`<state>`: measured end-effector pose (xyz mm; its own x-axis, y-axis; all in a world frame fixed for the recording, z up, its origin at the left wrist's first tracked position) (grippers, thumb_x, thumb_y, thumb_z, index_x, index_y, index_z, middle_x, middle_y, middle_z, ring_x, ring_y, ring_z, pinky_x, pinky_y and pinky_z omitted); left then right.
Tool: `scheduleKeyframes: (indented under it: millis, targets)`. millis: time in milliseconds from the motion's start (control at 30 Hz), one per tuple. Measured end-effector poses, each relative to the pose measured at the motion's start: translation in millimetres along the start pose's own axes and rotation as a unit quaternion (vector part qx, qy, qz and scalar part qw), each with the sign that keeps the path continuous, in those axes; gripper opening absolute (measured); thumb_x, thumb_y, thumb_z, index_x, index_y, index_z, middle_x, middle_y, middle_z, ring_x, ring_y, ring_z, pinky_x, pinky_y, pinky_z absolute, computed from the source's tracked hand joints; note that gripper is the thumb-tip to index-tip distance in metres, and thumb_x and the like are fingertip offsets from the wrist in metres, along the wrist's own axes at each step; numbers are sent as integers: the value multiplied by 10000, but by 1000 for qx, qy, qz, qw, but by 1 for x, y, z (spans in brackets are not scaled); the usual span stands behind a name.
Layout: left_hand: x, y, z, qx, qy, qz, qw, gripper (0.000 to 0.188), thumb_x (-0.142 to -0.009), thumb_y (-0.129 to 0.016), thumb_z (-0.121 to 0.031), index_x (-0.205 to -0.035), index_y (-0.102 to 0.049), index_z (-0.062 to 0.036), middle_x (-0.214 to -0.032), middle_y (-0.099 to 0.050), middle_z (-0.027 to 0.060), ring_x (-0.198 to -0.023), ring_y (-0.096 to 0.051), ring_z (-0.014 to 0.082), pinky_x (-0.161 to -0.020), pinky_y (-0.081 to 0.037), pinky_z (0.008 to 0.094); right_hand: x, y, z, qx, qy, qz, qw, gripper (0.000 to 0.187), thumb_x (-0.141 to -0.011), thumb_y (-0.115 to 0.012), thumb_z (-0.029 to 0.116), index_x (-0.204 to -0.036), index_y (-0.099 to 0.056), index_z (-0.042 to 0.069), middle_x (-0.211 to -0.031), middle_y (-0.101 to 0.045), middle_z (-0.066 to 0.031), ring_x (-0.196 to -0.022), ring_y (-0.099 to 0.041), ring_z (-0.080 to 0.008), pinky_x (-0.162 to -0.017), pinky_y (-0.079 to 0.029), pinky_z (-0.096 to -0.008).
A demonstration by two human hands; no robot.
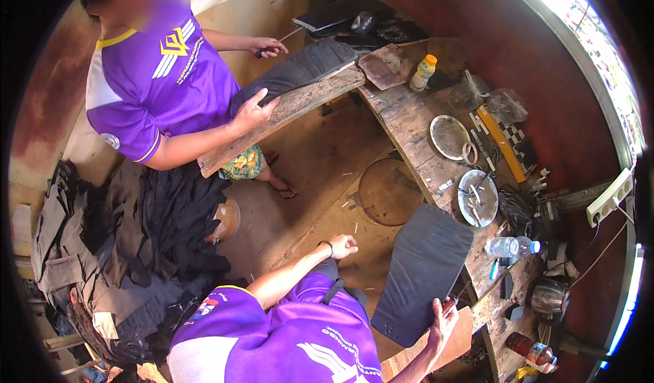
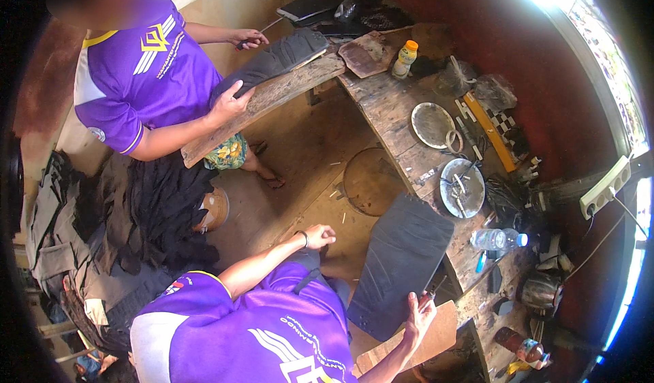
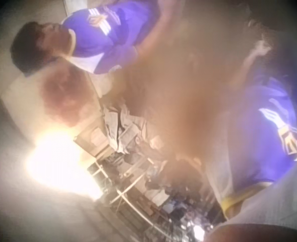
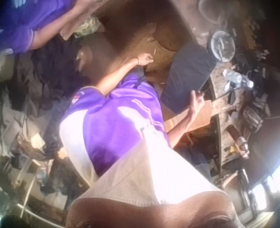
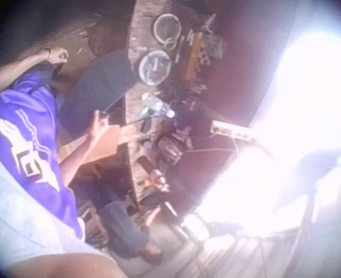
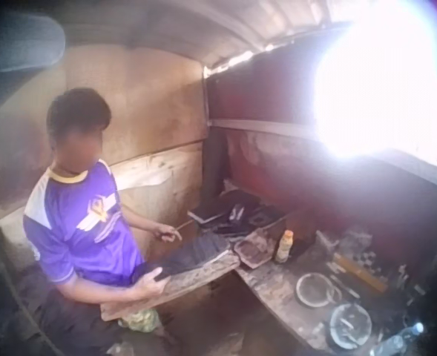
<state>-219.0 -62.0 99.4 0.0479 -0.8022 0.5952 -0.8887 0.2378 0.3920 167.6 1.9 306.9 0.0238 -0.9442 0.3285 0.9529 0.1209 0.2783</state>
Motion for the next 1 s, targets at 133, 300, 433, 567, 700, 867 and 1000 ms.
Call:
scheduleKeyframes:
  millis: [133,300,433,567,700,867,1000]
  targets:
    - [8,-16,16,-14,26,37,999,495,-950,-656,-434,-1300,-659,-83,-1123,-762,125,-1088,-707,282,-963,-536,401,4,-8,-1,4,-14,2,1000,274,-890,-826,208,-1049,-673,46,-863,-597,62,-806,-515,-60,-773,-421,-269]
    - [8,-8,10,-16,22,40,999,496,-962,-648,-430,-1308,-651,-74,-1141,-756,136,-1084,-709,286,-961,-539,399,5,-16,-1,18,-31,-10,999,286,-885,-834,200,-1055,-667,42,-851,-576,72,-777,-495,-53,-753,-410,-256]
    - [0,3,-7,19,-2,32,999,502,-973,-642,-438,-1315,-640,-70,-1142,-755,141,-1062,-718,280,-958,-544,402,6,-24,7,4,-13,-5,1000,273,-884,-837,205,-1009,-650,50,-822,-522,82,-752,-449,-48,-708,-377,-248]
    - [-4,10,-21,30,-11,30,999,507,-980,-638,-439,-1327,-629,-69,-1141,-756,140,-1040,-726,262,-948,-550,403,7,-30,15,9,2,-8,1000,274,-883,-840,217,-908,-604,80,-748,-405,103,-691,-353,-49,-628,-307,-254]
    - [-2,11,-27,32,-16,33,999,497,-982,-638,-432,-1325,-631,-72,-1143,-756,140,-1033,-730,260,-946,-552,398,8,-32,14,45,3,-16,999,289,-883,-839,227,-863,-579,102,-736,-384,109,-675,-335,-52,-611,-287,-263]
    - [1,8,-20,30,-22,39,999,489,-984,-639,-421,-1321,-634,-67,-1146,-755,144,-1054,-728,262,-952,-553,400,12,-34,10,31,-19,-11,999,280,-874,-844,227,-958,-628,70,-793,-458,96,-728,-394,-52,-678,-336,-256]
    - [-2,7,-11,20,-27,37,999,489,-984,-641,-414,-1320,-634,-58,-1152,-753,148,-1076,-723,270,-960,-553,409,16,-37,13,43,-37,-21,998,290,-870,-845,219,-1004,-652,51,-828,-496,90,-760,-430,-54,-720,-370,-252]
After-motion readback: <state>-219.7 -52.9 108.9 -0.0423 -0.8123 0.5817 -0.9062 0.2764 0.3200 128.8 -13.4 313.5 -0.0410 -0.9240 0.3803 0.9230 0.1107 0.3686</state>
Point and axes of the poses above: each hand's wrist, its own x-axis away from the middle knuckle, its own y-axis out of the back of the hand, z = x × y, the point moved 6 cm from there along -x, towards the middle knuckle
